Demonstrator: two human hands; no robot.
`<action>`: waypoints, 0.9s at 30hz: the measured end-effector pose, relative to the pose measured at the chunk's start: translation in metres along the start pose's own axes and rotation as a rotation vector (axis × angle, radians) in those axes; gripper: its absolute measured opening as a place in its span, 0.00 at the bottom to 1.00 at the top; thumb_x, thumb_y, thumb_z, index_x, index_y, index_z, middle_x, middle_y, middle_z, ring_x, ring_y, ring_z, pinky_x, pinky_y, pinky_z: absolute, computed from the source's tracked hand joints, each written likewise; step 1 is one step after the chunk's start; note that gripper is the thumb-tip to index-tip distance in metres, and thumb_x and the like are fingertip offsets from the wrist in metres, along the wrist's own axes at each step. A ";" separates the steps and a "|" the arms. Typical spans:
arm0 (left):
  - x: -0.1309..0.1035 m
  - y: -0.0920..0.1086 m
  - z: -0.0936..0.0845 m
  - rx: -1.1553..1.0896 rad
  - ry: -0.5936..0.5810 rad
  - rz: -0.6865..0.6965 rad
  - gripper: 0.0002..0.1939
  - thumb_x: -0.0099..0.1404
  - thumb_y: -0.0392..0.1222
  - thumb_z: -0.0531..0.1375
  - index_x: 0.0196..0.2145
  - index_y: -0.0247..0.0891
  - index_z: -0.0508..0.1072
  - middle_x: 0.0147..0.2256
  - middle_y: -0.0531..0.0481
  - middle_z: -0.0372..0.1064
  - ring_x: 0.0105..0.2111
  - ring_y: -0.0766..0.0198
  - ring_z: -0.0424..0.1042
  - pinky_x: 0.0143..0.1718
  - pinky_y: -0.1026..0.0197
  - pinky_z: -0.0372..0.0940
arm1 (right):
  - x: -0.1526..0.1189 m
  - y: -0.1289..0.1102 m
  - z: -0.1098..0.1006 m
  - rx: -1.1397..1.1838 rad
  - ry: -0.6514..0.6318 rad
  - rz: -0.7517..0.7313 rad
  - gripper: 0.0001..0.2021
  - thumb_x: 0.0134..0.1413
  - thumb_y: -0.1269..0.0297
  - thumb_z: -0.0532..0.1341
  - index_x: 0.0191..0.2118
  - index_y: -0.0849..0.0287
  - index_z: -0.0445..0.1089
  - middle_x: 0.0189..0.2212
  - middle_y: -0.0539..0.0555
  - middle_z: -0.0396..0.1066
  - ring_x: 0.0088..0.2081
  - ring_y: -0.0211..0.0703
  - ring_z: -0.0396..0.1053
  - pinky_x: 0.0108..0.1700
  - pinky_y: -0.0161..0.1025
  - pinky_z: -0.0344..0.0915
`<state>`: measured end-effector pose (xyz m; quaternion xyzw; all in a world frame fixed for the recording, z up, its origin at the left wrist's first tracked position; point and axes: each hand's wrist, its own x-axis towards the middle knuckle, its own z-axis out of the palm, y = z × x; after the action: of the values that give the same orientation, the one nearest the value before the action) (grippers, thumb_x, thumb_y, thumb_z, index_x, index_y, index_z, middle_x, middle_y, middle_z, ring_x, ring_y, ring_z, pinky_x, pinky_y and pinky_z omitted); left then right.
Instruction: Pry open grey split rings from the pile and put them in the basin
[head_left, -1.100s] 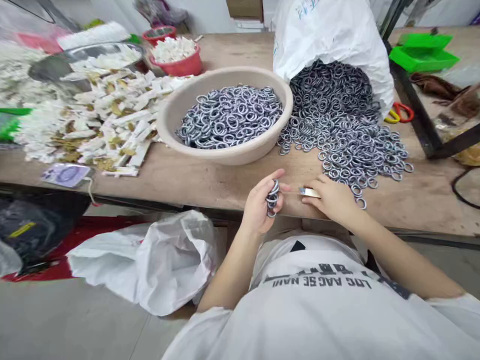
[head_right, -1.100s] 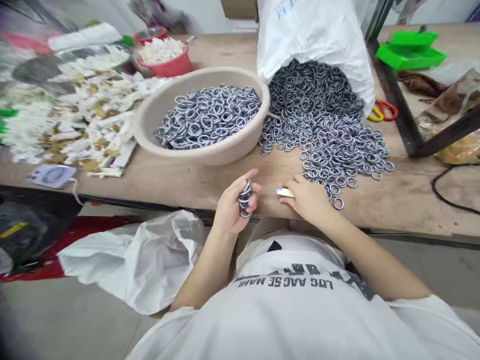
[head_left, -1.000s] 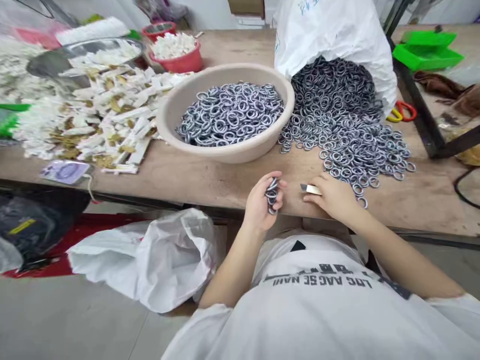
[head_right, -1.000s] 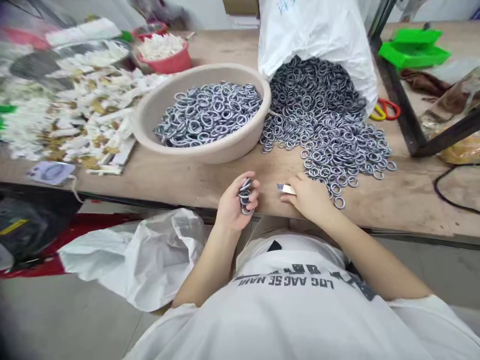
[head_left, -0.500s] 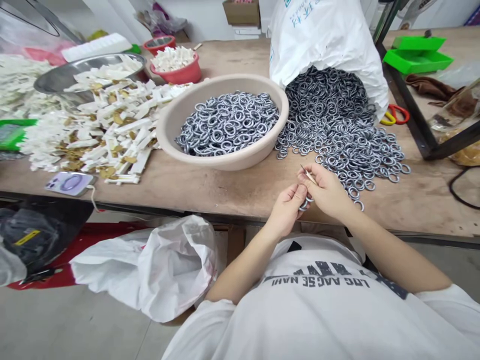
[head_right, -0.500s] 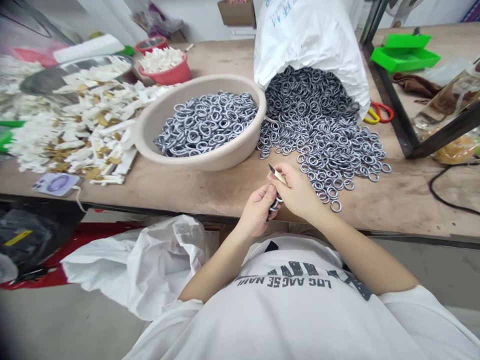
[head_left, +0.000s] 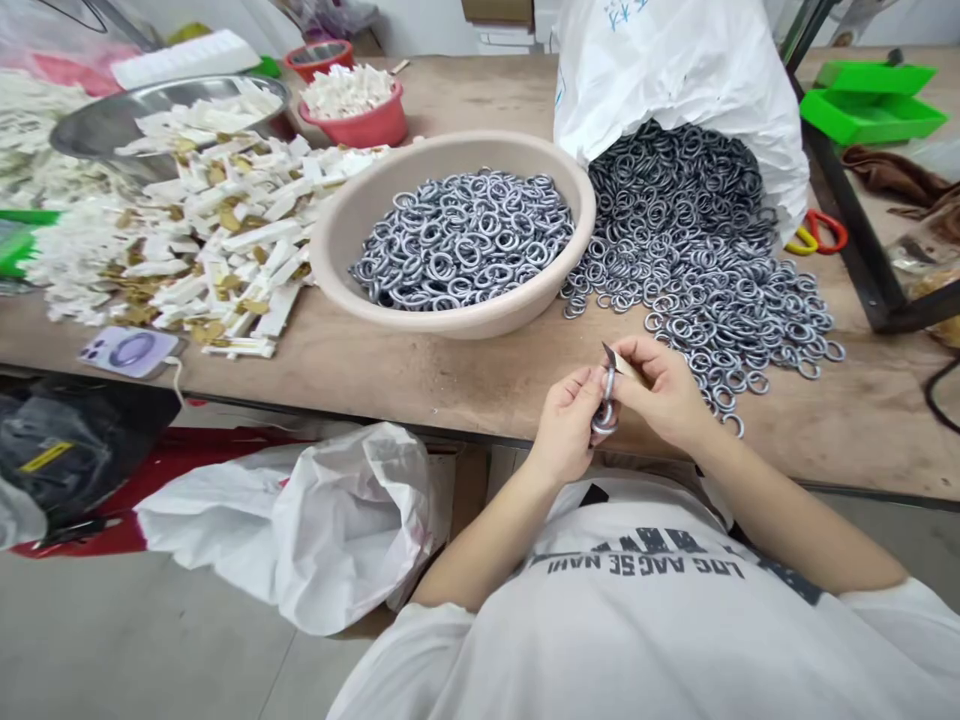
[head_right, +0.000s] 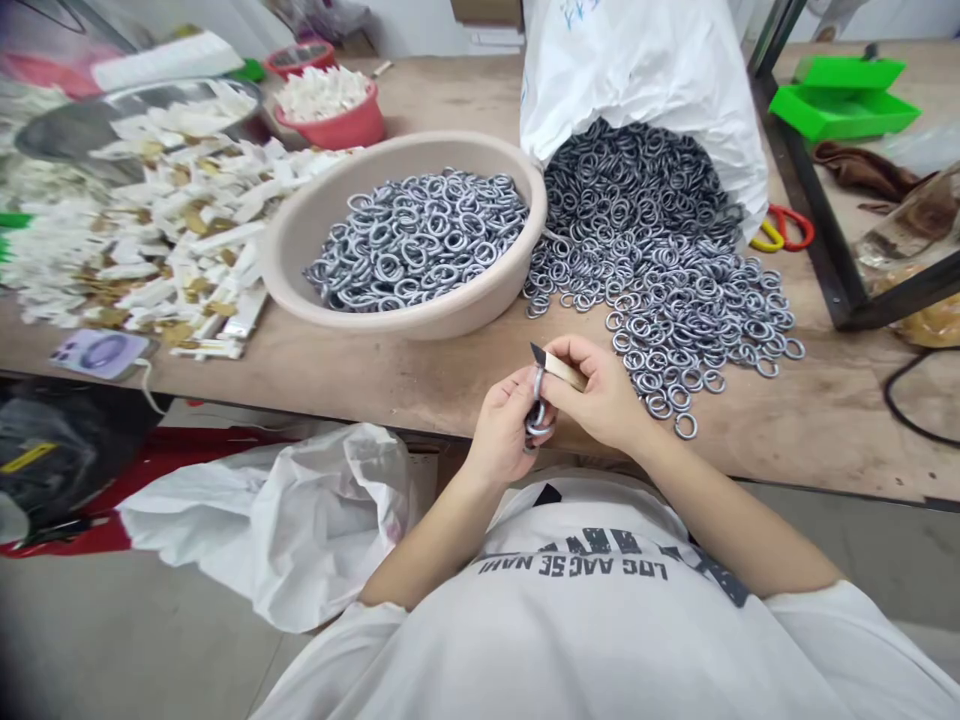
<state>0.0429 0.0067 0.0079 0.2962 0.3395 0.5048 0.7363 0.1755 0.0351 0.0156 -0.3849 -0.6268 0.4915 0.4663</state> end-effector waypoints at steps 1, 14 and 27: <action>0.000 0.000 -0.001 0.010 -0.003 0.020 0.22 0.64 0.57 0.63 0.31 0.35 0.62 0.19 0.55 0.54 0.15 0.76 0.47 0.14 0.73 0.43 | -0.001 0.002 0.000 0.020 -0.001 -0.011 0.08 0.57 0.63 0.67 0.40 0.59 0.70 0.32 0.49 0.69 0.33 0.34 0.67 0.36 0.31 0.66; -0.009 -0.006 0.010 0.007 0.052 0.013 0.27 0.61 0.63 0.63 0.31 0.35 0.63 0.20 0.56 0.53 0.15 0.75 0.50 0.14 0.71 0.46 | -0.015 -0.001 0.003 0.088 0.038 0.003 0.15 0.51 0.61 0.71 0.41 0.59 0.70 0.31 0.50 0.70 0.30 0.35 0.67 0.33 0.33 0.65; -0.016 -0.002 0.017 -0.076 0.123 -0.004 0.28 0.59 0.60 0.66 0.29 0.36 0.56 0.20 0.58 0.49 0.15 0.76 0.47 0.13 0.72 0.45 | -0.039 -0.024 -0.012 -0.841 -0.061 -0.344 0.16 0.66 0.55 0.58 0.30 0.60 0.60 0.28 0.52 0.63 0.29 0.37 0.58 0.32 0.40 0.48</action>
<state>0.0531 -0.0102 0.0199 0.2355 0.3654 0.5332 0.7257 0.1967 -0.0039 0.0319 -0.4164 -0.8402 0.1208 0.3258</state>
